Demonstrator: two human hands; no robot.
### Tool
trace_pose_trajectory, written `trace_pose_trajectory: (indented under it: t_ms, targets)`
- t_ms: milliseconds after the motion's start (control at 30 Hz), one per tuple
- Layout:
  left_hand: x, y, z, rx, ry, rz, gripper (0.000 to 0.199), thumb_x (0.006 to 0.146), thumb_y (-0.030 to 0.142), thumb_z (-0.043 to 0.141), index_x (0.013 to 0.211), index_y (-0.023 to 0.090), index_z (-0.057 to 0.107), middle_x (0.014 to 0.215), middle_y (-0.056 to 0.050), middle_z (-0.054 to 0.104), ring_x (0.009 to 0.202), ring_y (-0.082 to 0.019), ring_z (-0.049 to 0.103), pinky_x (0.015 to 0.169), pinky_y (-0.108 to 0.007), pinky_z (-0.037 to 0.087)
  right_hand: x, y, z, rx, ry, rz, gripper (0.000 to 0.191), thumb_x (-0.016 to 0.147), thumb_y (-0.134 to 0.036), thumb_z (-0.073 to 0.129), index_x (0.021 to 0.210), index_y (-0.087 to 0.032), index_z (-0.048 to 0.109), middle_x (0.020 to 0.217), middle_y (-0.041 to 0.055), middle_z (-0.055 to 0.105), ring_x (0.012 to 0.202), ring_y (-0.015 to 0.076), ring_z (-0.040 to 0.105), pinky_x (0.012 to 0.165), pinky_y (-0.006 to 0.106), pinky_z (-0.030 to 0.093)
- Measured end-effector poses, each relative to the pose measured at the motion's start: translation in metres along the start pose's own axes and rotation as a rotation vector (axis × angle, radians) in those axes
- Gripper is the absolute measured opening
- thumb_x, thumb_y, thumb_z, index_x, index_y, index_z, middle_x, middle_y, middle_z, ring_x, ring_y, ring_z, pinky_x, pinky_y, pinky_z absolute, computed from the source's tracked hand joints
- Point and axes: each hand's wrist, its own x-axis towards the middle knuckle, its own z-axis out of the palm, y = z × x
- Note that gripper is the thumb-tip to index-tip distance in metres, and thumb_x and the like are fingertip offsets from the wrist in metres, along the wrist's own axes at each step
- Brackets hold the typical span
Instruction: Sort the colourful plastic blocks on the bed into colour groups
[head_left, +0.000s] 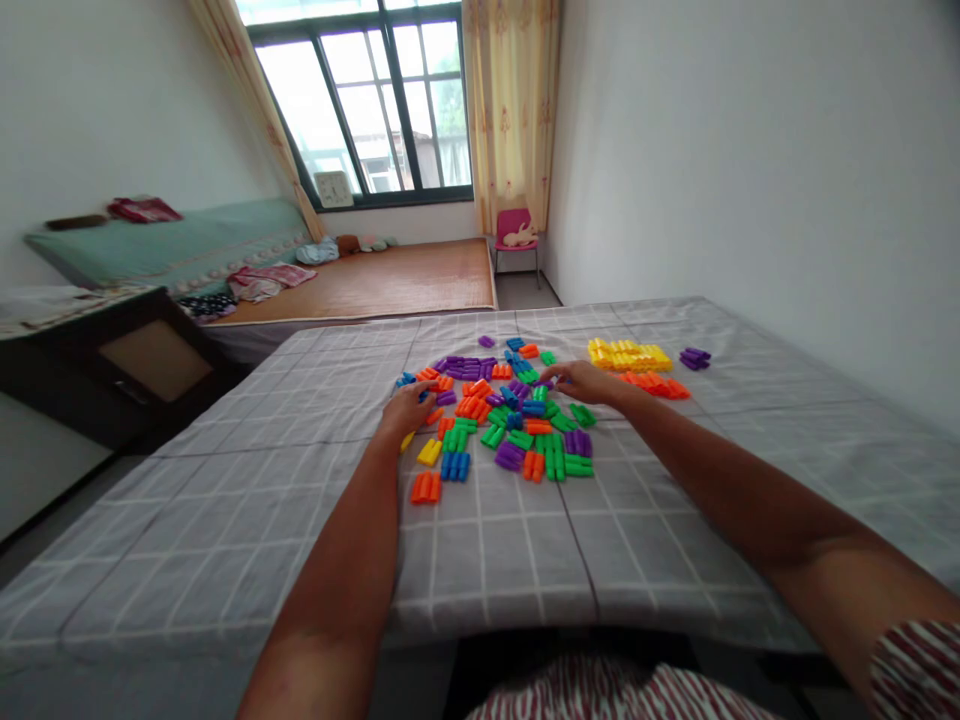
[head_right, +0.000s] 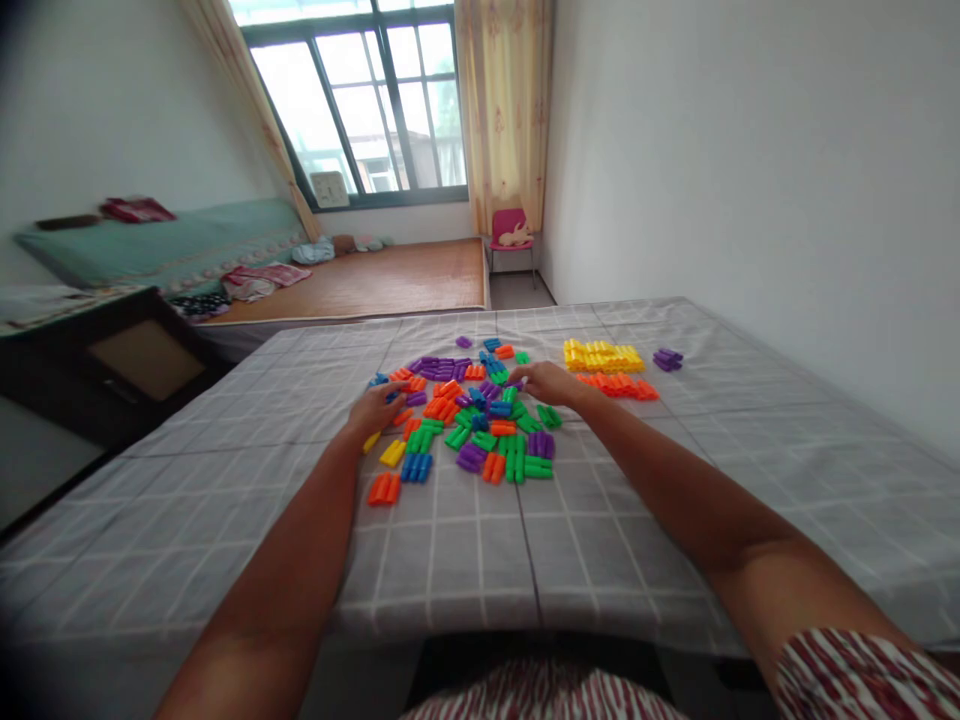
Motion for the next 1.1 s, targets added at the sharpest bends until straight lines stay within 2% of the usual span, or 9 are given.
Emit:
trace_pose_trajectory:
  t_ms: [133,267,367,500,633,733,867,1000,1100]
  targets:
    - [0.000,0.000,0.000,-0.010,-0.003,-0.002,0.039,0.088,0.038,0.050,0.124,0.028,0.063,0.123,-0.003,0.067,0.109,-0.020,0.062,0.087,-0.027,0.047,-0.001,-0.008,0.017,-0.032,0.028,-0.091,0.035,0.076,-0.009,0.060,0.108,-0.021,0.071,0.107,0.0072,0.070,0.092,0.0183,0.066,0.084,0.029,0.049]
    - [-0.001,0.000,-0.002,0.001,-0.008,-0.006,0.040,0.089,0.039,0.049,0.125,0.027,0.063,0.124,-0.003,0.066,0.110,-0.020,0.061,0.087,-0.027,0.047,0.003,-0.013,0.022,0.013,-0.007,-0.121,0.024,0.081,-0.029,0.064,0.101,-0.020,0.073,0.095,0.0066,0.072,0.083,0.0179,0.066,0.076,0.027,0.049]
    - [-0.002,0.001,-0.002,-0.002,-0.013,-0.033,0.040,0.088,0.040,0.051,0.124,0.028,0.063,0.124,-0.002,0.066,0.110,-0.019,0.061,0.090,-0.026,0.046,0.007,-0.007,0.017,0.045,0.012,-0.044,0.027,0.086,-0.037,0.058,0.101,-0.020,0.073,0.089,0.0047,0.074,0.077,0.0173,0.067,0.071,0.026,0.049]
    - [-0.001,0.000,-0.001,-0.008,-0.013,-0.034,0.040,0.088,0.040,0.051,0.125,0.029,0.063,0.125,-0.002,0.066,0.111,-0.020,0.061,0.090,-0.027,0.046,0.014,0.011,0.005,-0.014,0.194,0.120,0.024,0.088,-0.026,0.053,0.101,-0.019,0.072,0.095,0.0056,0.074,0.081,0.0186,0.068,0.077,0.030,0.050]
    - [0.000,-0.002,0.001,0.003,-0.004,-0.031,0.041,0.088,0.039,0.051,0.126,0.029,0.062,0.125,-0.003,0.066,0.111,-0.021,0.060,0.088,-0.028,0.047,0.024,0.029,-0.004,-0.059,0.273,0.235,0.026,0.086,-0.021,0.053,0.104,-0.019,0.071,0.101,0.0063,0.073,0.092,0.0200,0.067,0.084,0.031,0.050]
    - [0.000,-0.003,0.002,-0.001,0.002,-0.019,0.040,0.088,0.039,0.052,0.125,0.029,0.063,0.123,-0.002,0.067,0.110,-0.020,0.061,0.089,-0.027,0.047,0.036,0.038,-0.003,-0.144,0.256,0.303,0.028,0.086,-0.020,0.053,0.108,-0.020,0.069,0.110,0.0072,0.071,0.099,0.0206,0.066,0.089,0.031,0.049]
    - [0.000,-0.003,0.001,-0.003,0.002,-0.014,0.040,0.088,0.039,0.051,0.125,0.028,0.063,0.123,-0.003,0.067,0.109,-0.020,0.061,0.089,-0.028,0.047,0.054,0.041,0.006,-0.199,0.171,0.448,0.034,0.086,-0.027,0.058,0.117,-0.016,0.064,0.115,0.0133,0.069,0.105,0.0251,0.064,0.091,0.035,0.048]
    - [-0.001,-0.003,0.000,-0.006,-0.008,-0.003,0.040,0.088,0.038,0.050,0.124,0.027,0.063,0.122,-0.003,0.067,0.108,-0.020,0.062,0.089,-0.028,0.047,0.063,0.034,0.018,-0.206,0.143,0.384,0.037,0.080,-0.023,0.065,0.117,-0.017,0.064,0.119,0.0140,0.066,0.111,0.0259,0.061,0.097,0.036,0.044]
    - [0.000,-0.003,0.000,-0.003,-0.005,-0.008,0.040,0.088,0.038,0.051,0.124,0.028,0.063,0.122,-0.003,0.067,0.108,-0.020,0.062,0.087,-0.028,0.047,0.059,0.025,0.019,-0.211,0.138,0.331,0.038,0.075,-0.017,0.065,0.112,-0.016,0.064,0.116,0.0130,0.065,0.108,0.0246,0.060,0.094,0.034,0.045]
